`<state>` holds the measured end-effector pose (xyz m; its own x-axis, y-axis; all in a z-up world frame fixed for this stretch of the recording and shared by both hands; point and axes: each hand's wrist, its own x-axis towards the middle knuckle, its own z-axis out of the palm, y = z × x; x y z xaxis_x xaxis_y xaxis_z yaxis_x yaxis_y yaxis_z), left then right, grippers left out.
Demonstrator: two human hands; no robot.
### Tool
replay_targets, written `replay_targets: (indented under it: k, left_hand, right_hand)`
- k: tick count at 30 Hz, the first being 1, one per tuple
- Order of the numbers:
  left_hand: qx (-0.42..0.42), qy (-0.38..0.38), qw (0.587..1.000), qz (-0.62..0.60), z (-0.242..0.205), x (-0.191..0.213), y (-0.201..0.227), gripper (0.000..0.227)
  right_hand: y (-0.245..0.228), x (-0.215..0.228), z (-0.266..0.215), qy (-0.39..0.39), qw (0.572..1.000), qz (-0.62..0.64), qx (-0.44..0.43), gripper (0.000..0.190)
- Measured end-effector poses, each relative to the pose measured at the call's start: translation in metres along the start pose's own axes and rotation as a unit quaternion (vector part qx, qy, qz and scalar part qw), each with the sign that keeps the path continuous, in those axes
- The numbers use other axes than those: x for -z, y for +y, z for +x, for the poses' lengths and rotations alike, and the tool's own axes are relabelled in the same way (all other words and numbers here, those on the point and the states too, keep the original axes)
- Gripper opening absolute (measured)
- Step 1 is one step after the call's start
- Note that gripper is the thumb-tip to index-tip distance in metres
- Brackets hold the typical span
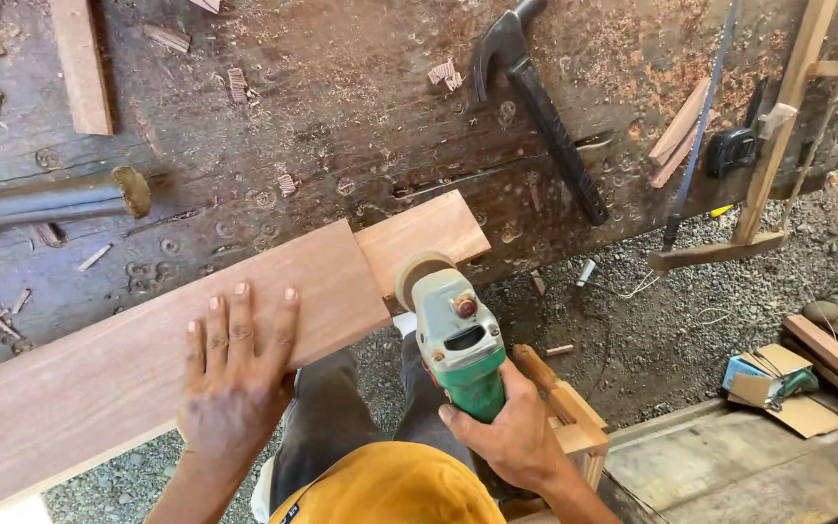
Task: Sand and shape a wooden furniture component using an angle grinder with a sanding disc.
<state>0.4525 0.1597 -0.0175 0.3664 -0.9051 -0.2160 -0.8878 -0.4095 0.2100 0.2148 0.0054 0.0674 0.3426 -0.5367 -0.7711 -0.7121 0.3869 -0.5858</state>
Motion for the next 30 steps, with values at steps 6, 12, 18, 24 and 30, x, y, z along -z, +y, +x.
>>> replay_targets:
  k: [6, 12, 18, 24, 30]
  left_hand:
    - [0.0, 0.011, 1.0, 0.012, 0.002, 0.0, 0.001, 0.087]
    - [-0.005, 0.015, 1.0, 0.026, -0.001, 0.0, 0.0, 0.084]
    - [-0.008, 0.023, 0.999, 0.029, -0.004, -0.003, 0.001, 0.081]
    - [-0.005, 0.037, 0.999, 0.037, -0.005, -0.004, 0.002, 0.074]
    - [-0.007, 0.05, 0.997, 0.056, -0.006, -0.009, 0.004, 0.066]
  right_hand:
    - [0.0, -0.005, 0.004, -0.007, 1.0, -0.022, -0.007, 0.053]
    - [-0.001, -0.01, 0.004, -0.012, 1.0, -0.029, 0.0, 0.054]
    - [-0.003, -0.011, 0.004, -0.005, 0.998, -0.061, 0.017, 0.058]
    - [-0.012, -0.012, 0.003, -0.005, 0.997, -0.081, -0.003, 0.061]
    - [-0.003, -0.006, 0.002, 0.004, 0.997, -0.082, -0.012, 0.057]
